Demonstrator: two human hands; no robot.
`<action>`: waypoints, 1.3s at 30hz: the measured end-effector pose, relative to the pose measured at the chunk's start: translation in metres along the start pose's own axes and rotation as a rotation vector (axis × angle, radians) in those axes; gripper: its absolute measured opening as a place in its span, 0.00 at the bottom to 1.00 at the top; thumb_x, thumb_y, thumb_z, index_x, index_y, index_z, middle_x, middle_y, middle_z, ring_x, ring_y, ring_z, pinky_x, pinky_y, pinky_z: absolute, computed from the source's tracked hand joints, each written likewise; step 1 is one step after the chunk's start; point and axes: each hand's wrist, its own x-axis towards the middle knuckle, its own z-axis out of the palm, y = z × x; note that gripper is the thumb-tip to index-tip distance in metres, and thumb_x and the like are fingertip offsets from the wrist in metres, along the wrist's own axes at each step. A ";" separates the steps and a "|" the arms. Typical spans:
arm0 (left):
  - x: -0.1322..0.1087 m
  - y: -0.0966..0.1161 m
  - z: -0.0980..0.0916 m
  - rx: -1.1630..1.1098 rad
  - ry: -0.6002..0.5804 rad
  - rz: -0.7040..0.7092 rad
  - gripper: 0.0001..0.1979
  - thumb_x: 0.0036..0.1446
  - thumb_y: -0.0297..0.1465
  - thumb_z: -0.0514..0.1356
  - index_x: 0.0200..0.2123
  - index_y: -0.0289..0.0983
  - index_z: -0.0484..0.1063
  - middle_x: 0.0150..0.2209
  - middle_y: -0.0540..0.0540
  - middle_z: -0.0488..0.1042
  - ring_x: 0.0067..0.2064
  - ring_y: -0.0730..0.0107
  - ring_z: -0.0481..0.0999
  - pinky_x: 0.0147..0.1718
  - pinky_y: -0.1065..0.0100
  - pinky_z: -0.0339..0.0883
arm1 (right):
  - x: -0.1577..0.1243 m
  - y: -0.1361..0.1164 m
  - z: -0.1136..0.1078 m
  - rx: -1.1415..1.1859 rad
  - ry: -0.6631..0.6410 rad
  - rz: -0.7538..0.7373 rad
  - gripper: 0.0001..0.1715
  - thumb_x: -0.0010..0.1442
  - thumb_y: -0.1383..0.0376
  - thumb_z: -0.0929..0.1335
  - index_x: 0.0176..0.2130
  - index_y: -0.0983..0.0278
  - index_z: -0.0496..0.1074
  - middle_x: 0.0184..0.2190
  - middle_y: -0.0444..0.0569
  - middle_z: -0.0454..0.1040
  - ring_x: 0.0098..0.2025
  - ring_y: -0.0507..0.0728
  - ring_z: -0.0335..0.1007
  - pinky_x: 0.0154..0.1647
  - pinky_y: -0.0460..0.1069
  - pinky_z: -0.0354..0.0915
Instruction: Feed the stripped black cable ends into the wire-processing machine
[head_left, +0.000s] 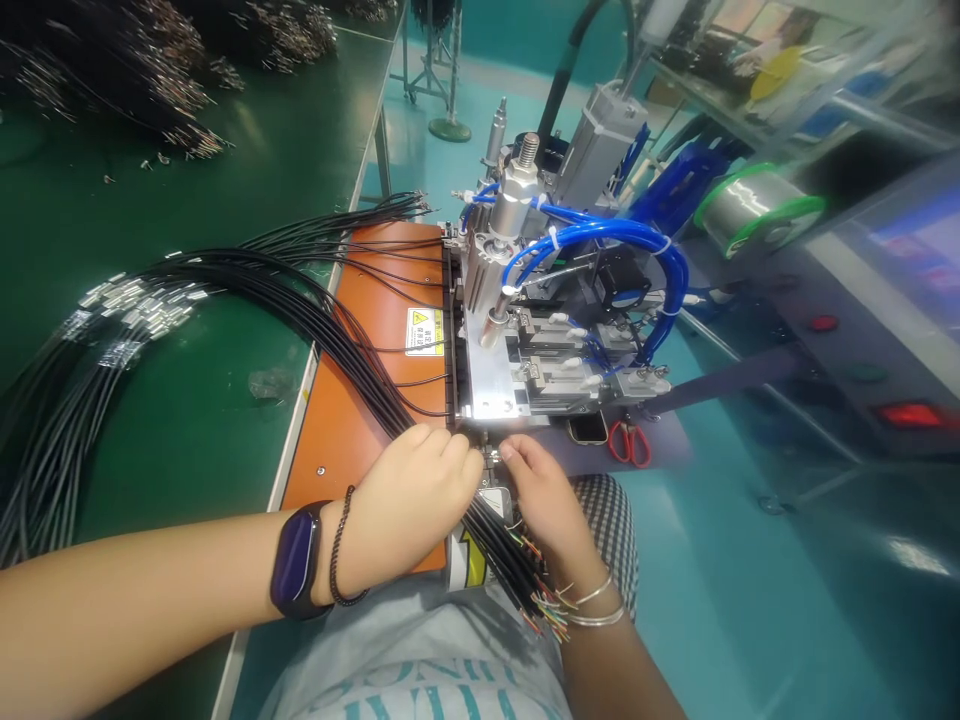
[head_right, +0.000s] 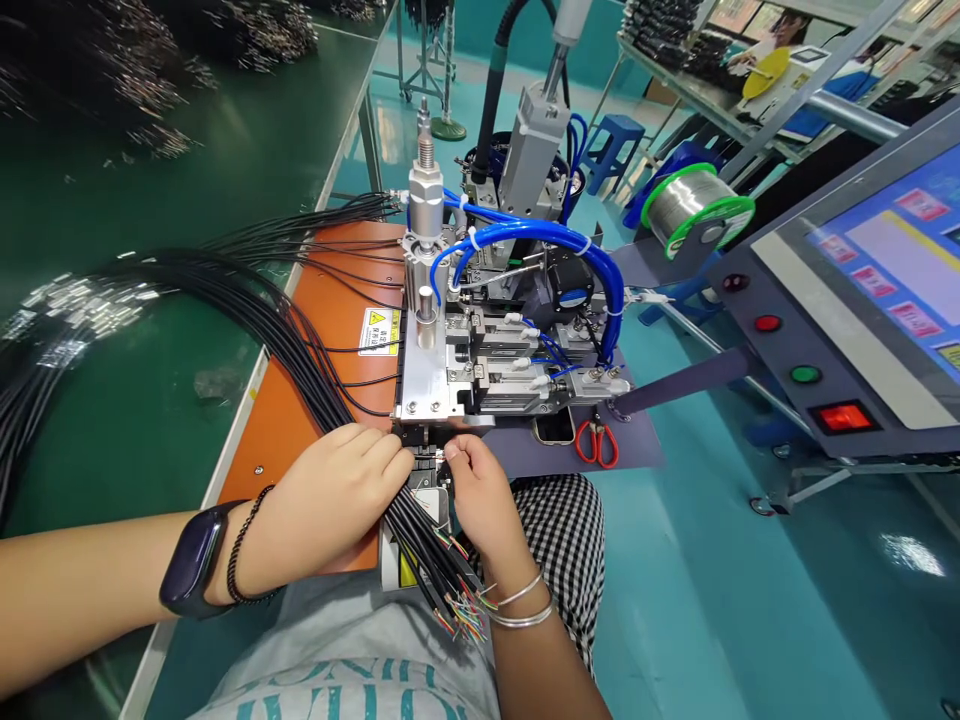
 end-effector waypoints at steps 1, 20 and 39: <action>0.000 0.001 -0.001 0.011 0.001 -0.002 0.07 0.52 0.20 0.51 0.28 0.36 0.64 0.26 0.45 0.66 0.29 0.62 0.66 0.28 0.62 0.58 | 0.001 0.003 0.001 0.081 -0.025 0.050 0.14 0.58 0.55 0.63 0.31 0.63 0.66 0.25 0.42 0.63 0.28 0.53 0.58 0.30 0.47 0.58; -0.005 0.008 -0.005 0.070 -0.099 -0.023 0.04 0.49 0.23 0.56 0.30 0.33 0.68 0.27 0.42 0.71 0.29 0.61 0.69 0.28 0.62 0.57 | -0.014 0.006 -0.010 -0.371 0.117 -0.396 0.09 0.62 0.66 0.65 0.40 0.62 0.74 0.36 0.48 0.71 0.38 0.56 0.67 0.39 0.50 0.64; -0.003 0.002 -0.007 0.047 -0.050 -0.039 0.05 0.47 0.21 0.56 0.26 0.36 0.65 0.24 0.46 0.68 0.28 0.61 0.66 0.31 0.60 0.56 | -0.033 -0.004 -0.008 -0.525 -0.094 -0.857 0.15 0.61 0.72 0.66 0.48 0.61 0.68 0.34 0.49 0.71 0.34 0.56 0.61 0.34 0.51 0.62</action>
